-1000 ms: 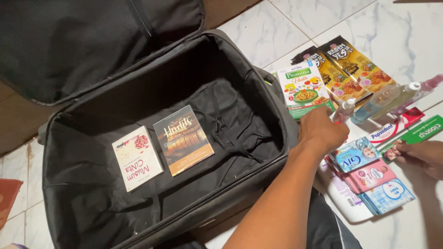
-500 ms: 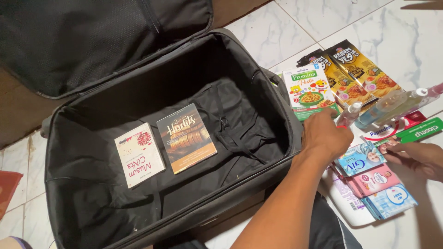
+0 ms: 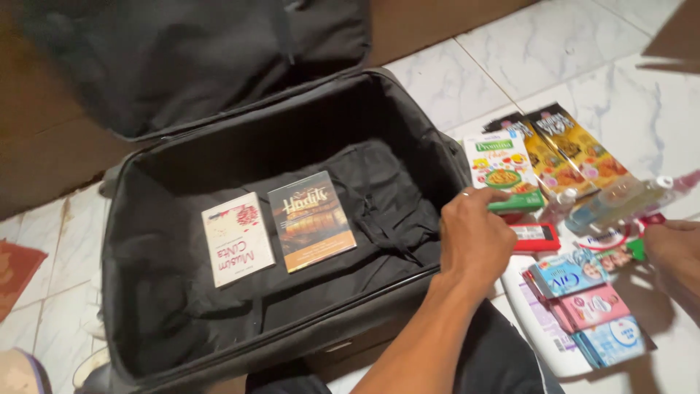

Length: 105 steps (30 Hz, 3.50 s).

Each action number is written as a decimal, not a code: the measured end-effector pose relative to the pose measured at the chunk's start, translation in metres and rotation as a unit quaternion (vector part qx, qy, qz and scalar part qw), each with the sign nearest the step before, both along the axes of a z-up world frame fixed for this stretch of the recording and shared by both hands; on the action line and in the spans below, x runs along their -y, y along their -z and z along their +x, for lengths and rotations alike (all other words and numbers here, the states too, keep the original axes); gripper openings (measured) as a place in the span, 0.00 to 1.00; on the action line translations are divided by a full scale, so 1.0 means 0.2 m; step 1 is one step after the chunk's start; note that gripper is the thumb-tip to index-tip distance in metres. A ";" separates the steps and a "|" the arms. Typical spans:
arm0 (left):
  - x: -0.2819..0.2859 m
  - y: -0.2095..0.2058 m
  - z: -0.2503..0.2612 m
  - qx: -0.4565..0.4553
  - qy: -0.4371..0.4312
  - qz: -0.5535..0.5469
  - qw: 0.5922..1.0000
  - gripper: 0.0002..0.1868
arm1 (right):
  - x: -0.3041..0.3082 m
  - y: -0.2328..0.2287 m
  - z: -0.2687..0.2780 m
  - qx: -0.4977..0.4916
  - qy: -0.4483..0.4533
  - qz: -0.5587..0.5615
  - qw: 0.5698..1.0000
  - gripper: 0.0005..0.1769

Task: Packing a variety of toiletries, food packets, and books into a black suitcase on the floor.

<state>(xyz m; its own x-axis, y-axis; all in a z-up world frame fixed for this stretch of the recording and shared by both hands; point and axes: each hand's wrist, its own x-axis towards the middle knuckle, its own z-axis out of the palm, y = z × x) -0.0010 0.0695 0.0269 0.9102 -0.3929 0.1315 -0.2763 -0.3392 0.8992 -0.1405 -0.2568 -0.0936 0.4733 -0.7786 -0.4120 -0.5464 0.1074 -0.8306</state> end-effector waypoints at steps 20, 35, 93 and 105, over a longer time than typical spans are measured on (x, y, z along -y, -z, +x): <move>-0.96 -0.08 0.24 -0.059 -0.301 0.020 0.952 0.18 | -0.99 -0.52 0.85 -0.011 0.062 -0.423 0.904 0.11; -1.22 0.07 0.10 -0.189 -0.315 0.077 0.927 0.19 | -0.43 0.02 0.56 -0.068 -0.116 -0.421 0.897 0.19; -1.56 -0.16 0.13 -0.337 -0.250 -0.329 0.846 0.21 | -2.17 -0.80 0.91 0.068 -0.382 0.207 0.898 0.22; -1.65 -0.43 -0.23 -0.226 -0.288 -0.364 0.856 0.23 | -2.30 -0.98 0.63 0.146 -0.434 0.209 0.864 0.29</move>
<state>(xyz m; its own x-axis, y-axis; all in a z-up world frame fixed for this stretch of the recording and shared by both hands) -0.0472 0.3998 0.1127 0.9477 0.1757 -0.2663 0.1800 0.3946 0.9010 -0.0148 0.2036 0.1030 0.9358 0.1105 -0.3348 -0.3446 0.0863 -0.9348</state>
